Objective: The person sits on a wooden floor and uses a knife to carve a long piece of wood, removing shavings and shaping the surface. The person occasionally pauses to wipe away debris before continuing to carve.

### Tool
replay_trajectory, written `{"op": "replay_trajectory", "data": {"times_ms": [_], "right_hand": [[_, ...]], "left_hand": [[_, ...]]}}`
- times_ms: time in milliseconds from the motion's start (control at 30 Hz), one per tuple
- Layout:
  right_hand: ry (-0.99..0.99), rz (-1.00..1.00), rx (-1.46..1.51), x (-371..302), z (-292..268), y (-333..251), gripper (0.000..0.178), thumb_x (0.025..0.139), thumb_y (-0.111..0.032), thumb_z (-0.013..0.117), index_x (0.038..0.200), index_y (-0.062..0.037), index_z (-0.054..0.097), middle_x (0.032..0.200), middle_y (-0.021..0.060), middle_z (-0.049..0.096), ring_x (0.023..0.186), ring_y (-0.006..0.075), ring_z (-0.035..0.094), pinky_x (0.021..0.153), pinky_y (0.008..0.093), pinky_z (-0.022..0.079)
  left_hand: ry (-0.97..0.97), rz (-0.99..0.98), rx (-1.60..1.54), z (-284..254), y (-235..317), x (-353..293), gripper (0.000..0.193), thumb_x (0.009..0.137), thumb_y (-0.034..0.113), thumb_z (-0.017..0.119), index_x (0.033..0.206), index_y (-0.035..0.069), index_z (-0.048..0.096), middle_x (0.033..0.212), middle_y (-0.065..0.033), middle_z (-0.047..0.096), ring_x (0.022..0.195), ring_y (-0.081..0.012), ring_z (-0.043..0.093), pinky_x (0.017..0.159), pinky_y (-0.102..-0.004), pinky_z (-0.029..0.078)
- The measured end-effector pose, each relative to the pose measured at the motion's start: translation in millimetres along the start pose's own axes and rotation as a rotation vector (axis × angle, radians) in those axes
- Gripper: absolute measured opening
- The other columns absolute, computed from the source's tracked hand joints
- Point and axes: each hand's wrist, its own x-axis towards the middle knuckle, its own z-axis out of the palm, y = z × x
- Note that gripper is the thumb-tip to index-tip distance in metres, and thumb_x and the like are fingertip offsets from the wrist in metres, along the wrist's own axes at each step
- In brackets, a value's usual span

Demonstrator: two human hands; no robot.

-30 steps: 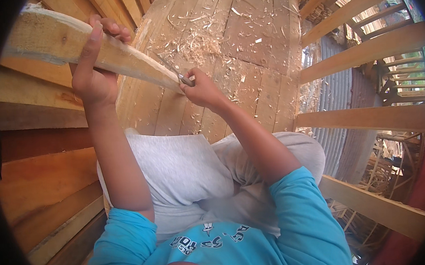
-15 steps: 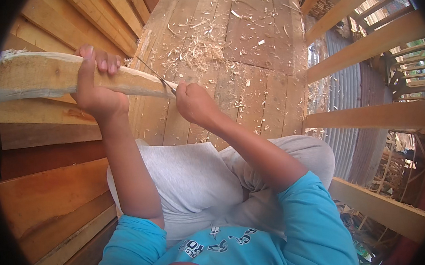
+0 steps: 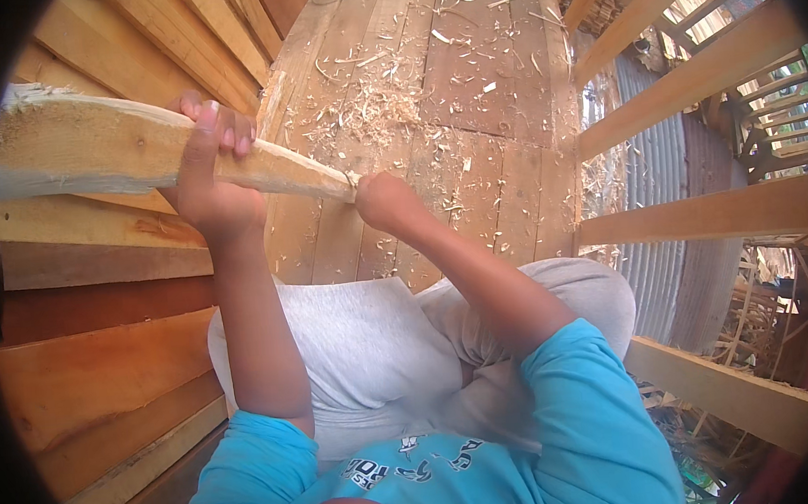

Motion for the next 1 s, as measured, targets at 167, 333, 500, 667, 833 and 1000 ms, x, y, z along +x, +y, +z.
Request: {"op": "replay_trajectory", "data": {"times_ms": [167,333,500,667,833,1000], "right_hand": [[-0.097,0.082,0.128,-14,-21,-35,0.056,0.095,-0.032,0.031,0.088,0.0151,0.062,0.090,0.0383,0.062,0.087,0.0504,0.063,0.087,0.0509,0.047],[-0.141,0.087,0.162,-16,-16,-36,0.055,0.094,-0.032,0.033,0.089,0.0148,0.062,0.091,0.0385,0.062,0.087,0.0482,0.064,0.085,0.0505,0.048],[-0.135,0.035,-0.062,-3,-11,-8,0.049,0.094,-0.026,0.033,0.095,0.0129,0.062,0.101,0.0374,0.062,0.099,0.0476,0.062,0.088,0.0512,0.047],[-0.088,-0.038,0.164,-30,-28,-61,0.057,0.094,-0.032,0.033,0.088,0.0175,0.060,0.092,0.0394,0.061,0.092,0.0504,0.062,0.086,0.0515,0.048],[-0.196,-0.162,-0.379,9,-5,20,0.044,0.094,-0.022,0.036,0.094,0.0123,0.063,0.097,0.0343,0.064,0.092,0.0475,0.063,0.085,0.0506,0.050],[-0.124,-0.036,-0.038,-12,-15,-37,0.040,0.093,-0.020,0.037,0.094,0.0085,0.064,0.094,0.0301,0.066,0.091,0.0437,0.066,0.081,0.0515,0.052]], "left_hand": [[-0.058,-0.050,-0.034,-13,2,-1,0.025,0.081,-0.005,0.062,0.103,0.001,0.050,0.091,-0.0066,0.050,0.061,-0.0106,0.048,0.056,-0.0265,0.042],[-0.122,-0.085,-0.080,-17,6,6,0.019,0.082,-0.002,0.063,0.097,0.001,0.052,0.089,-0.0054,0.049,0.062,-0.0104,0.047,0.057,-0.0263,0.041],[-0.138,-0.125,0.064,-11,10,4,0.016,0.084,0.015,0.059,0.092,0.010,0.046,0.067,-0.0012,0.040,0.061,-0.0121,0.039,0.065,-0.0277,0.034],[-0.262,-0.109,-0.122,-35,10,9,0.020,0.083,0.003,0.063,0.099,0.001,0.051,0.083,-0.0046,0.047,0.063,-0.0102,0.045,0.059,-0.0260,0.040],[-0.294,-0.124,-0.140,-17,6,4,0.021,0.083,0.005,0.063,0.099,0.001,0.050,0.079,-0.0047,0.047,0.064,-0.0100,0.045,0.059,-0.0259,0.039],[-0.322,-0.114,-0.136,-30,10,2,0.021,0.081,0.004,0.062,0.098,0.001,0.049,0.076,-0.0051,0.046,0.062,-0.0109,0.044,0.058,-0.0262,0.039]]}}
